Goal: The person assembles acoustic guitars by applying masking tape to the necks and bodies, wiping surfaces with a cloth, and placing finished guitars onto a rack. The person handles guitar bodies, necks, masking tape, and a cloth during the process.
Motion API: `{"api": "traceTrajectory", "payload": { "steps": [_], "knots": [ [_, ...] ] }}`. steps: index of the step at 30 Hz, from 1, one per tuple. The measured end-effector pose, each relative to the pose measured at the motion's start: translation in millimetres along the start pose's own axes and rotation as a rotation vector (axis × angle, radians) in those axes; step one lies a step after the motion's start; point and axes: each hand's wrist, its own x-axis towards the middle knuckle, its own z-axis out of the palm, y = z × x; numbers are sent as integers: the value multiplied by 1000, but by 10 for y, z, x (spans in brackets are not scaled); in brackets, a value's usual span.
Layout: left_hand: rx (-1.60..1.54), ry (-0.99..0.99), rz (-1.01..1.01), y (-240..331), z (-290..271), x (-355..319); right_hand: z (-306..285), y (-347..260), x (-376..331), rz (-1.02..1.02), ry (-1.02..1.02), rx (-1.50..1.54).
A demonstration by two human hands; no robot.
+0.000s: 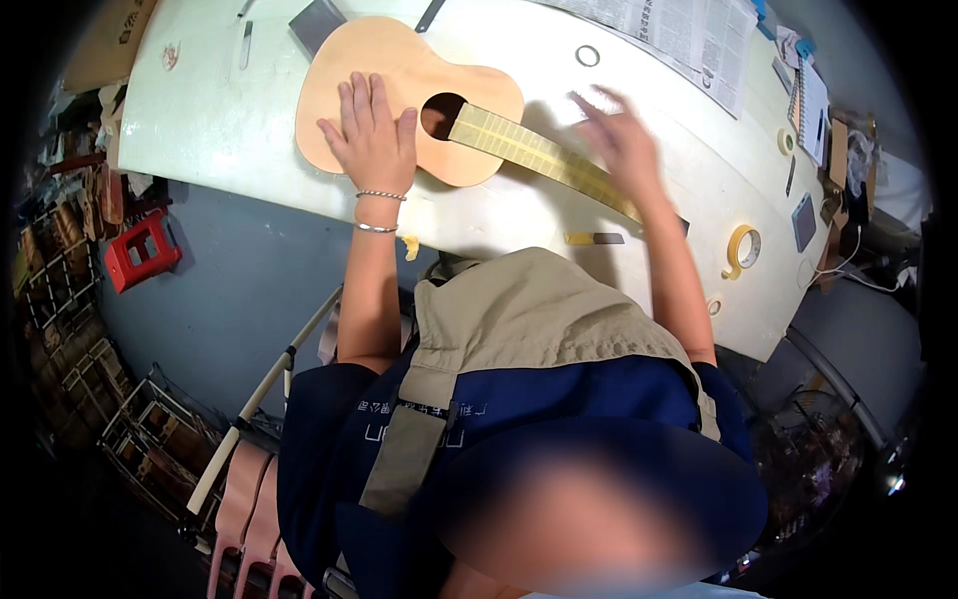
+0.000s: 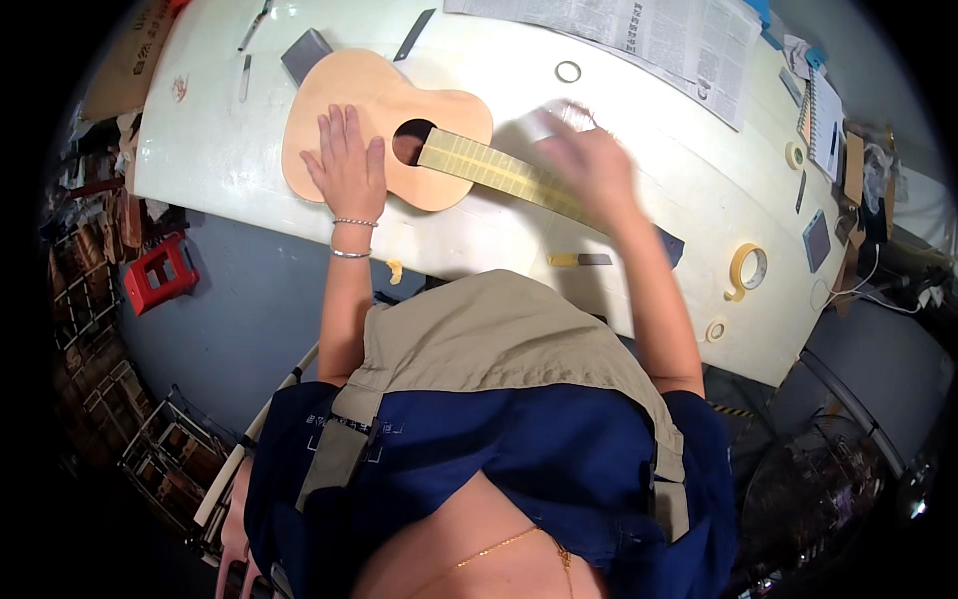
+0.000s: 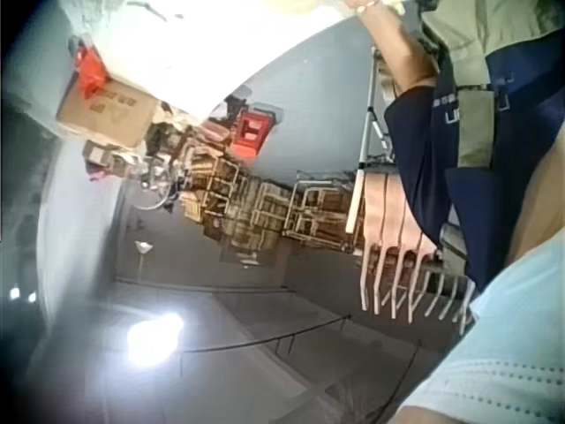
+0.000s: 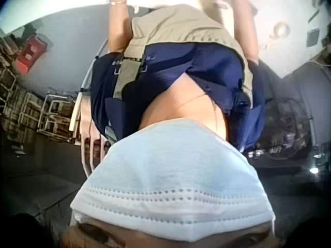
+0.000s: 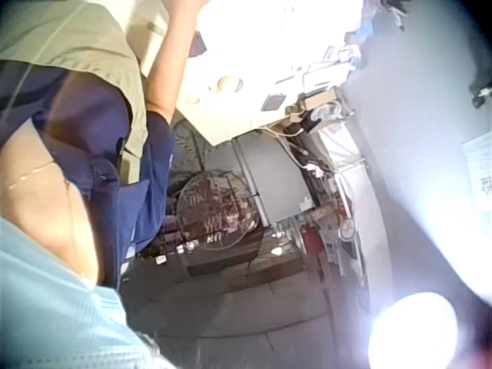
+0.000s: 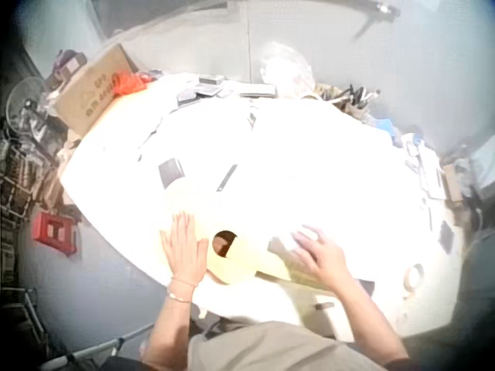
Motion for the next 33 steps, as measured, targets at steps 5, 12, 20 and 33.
{"api": "traceTrajectory", "payload": {
  "steps": [5, 12, 20, 33],
  "knots": [
    [66, 7, 3, 44, -20, 5, 528, -926, 13, -485, 91, -178],
    [95, -10, -10, 76, -65, 31, 594, -1120, 357, -526, 140, -374],
    [113, -18, -26, 127, -95, 67, 500, -906, 300, -603, 176, -336],
    [151, 3, 17, 83, -47, 53, 503, -1013, 382, -639, 217, -357]
  ]
}}
